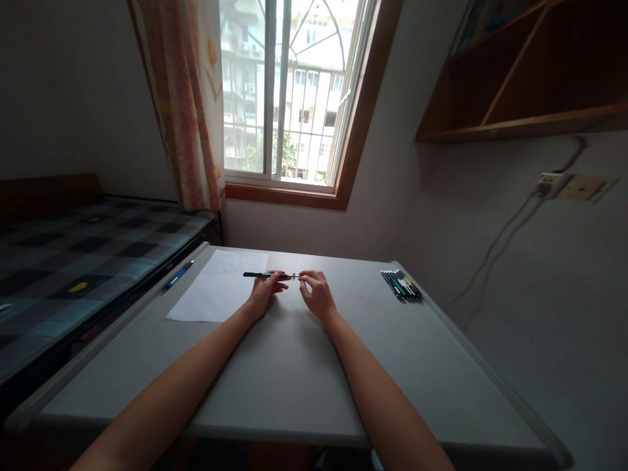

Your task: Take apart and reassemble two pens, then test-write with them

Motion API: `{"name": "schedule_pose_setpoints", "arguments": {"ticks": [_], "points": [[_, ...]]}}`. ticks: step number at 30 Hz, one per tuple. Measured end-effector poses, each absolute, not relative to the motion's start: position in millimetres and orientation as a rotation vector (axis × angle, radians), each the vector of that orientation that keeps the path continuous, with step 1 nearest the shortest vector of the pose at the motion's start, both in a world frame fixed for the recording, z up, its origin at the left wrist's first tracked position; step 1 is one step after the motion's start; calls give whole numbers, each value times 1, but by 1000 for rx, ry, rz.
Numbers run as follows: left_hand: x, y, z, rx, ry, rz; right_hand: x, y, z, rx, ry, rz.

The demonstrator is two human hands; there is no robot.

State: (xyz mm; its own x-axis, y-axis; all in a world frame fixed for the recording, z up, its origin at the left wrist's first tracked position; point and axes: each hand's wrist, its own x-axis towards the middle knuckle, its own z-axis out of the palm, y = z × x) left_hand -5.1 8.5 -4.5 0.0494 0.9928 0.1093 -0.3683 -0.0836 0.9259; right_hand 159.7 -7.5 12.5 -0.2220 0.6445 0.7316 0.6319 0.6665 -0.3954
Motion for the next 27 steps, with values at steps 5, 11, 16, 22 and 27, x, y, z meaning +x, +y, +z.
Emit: {"name": "schedule_pose_setpoints", "arguments": {"ticks": [5, 11, 16, 22, 27], "points": [[-5, 9, -5, 1026, 818, 1375, 159, -7, 12, -989, -1919, 29], [-5, 7, -1, 1031, 820, 1371, 158, -7, 11, -990, -1947, 39], [-5, 7, -2, 1040, 842, 1374, 158, -8, 11, -979, -1966, 51], [-5, 9, -4, 1048, 833, 1392, 158, -8, 12, -973, -1964, 42], [-4, 9, -4, 1057, 850, 1392, 159, -6, 10, -975, -1976, 31]]}}
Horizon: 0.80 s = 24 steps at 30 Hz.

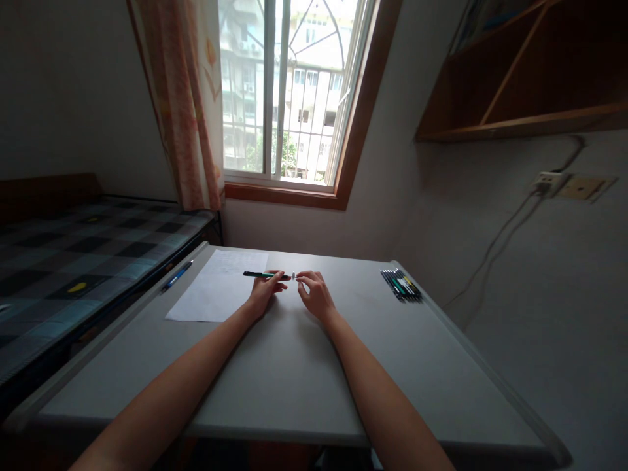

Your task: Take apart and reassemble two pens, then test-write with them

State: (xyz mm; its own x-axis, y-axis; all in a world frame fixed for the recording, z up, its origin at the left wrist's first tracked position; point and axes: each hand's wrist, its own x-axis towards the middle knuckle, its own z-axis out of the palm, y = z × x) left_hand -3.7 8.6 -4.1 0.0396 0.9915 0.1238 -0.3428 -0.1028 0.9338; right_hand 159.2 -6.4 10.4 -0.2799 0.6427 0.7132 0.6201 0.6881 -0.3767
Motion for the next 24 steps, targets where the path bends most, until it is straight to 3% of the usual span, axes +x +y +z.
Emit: {"name": "schedule_pose_setpoints", "arguments": {"ticks": [24], "points": [[-1, 6, -1, 1056, 909, 1436, 161, -7, 12, -1010, -1954, 25]]}}
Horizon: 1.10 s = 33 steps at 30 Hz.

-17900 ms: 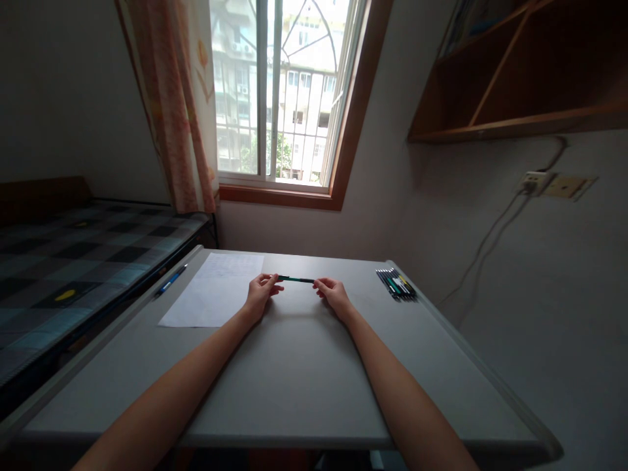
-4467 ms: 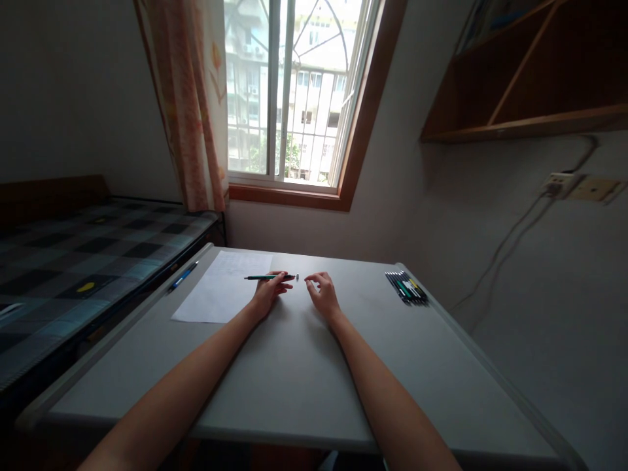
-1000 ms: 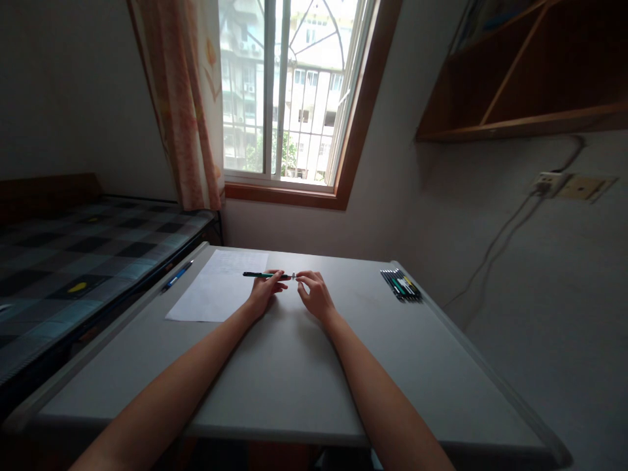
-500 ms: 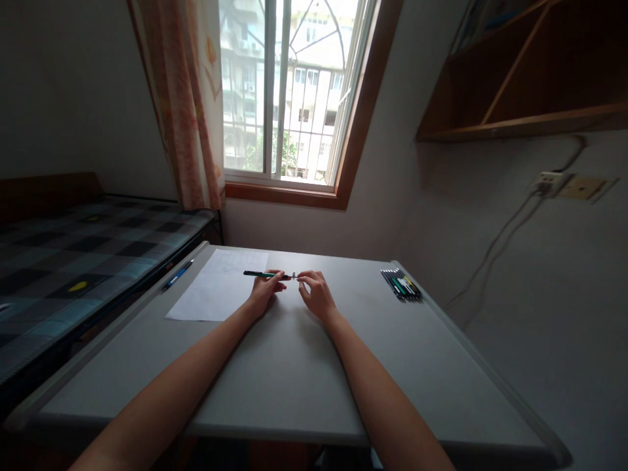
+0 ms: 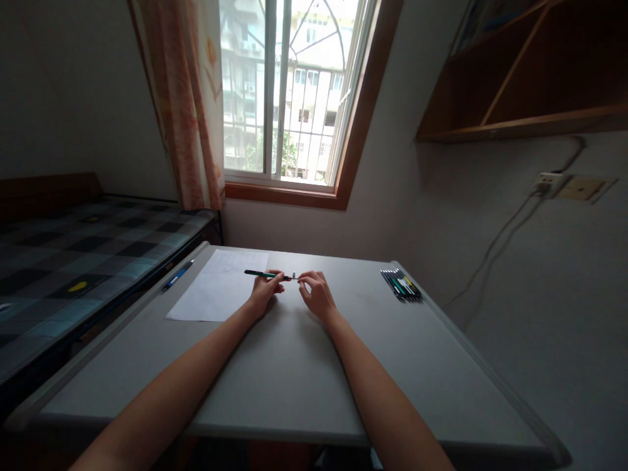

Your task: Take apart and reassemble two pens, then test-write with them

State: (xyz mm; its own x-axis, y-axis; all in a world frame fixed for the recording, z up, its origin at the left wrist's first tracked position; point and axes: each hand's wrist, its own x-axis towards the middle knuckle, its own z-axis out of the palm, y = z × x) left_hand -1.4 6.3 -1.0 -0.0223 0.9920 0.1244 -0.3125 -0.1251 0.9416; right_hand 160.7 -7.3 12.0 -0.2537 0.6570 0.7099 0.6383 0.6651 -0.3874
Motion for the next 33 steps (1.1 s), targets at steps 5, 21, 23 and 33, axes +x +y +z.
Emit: {"name": "schedule_pose_setpoints", "arguments": {"ticks": [5, 21, 23, 33], "points": [[-3, 8, -2, 1020, 912, 1451, 164, -5, 11, -1045, -1907, 26], [-2, 5, 0, 1049, 865, 1386, 162, -6, 12, -999, -1912, 53], [-3, 4, 1, 1057, 858, 1375, 162, -7, 12, -1000, -1919, 50], [-3, 6, 0, 1045, 877, 1387, 165, -3, 9, -1052, -1912, 31]]}}
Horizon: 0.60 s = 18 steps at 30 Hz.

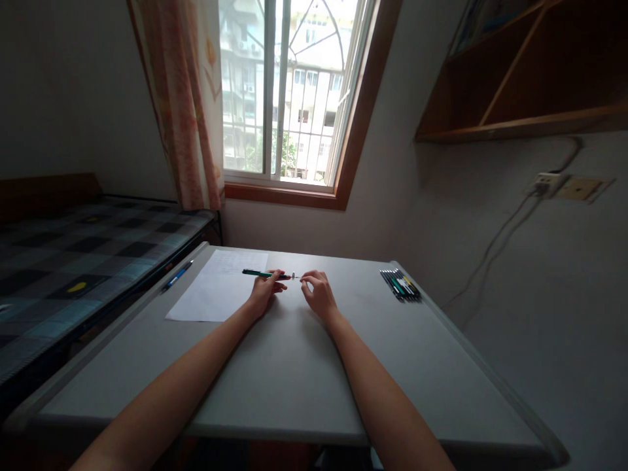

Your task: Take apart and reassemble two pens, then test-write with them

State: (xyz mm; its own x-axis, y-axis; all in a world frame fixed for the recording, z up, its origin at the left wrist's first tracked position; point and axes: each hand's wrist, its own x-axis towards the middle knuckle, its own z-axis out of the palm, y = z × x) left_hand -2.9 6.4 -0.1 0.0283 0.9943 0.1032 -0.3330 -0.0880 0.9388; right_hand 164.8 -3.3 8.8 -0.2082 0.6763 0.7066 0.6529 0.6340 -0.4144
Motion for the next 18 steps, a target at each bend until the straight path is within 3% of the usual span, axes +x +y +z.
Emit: {"name": "schedule_pose_setpoints", "arguments": {"ticks": [18], "points": [[-3, 8, -3, 1075, 853, 1349, 162, -6, 10, -991, -1926, 57]]}}
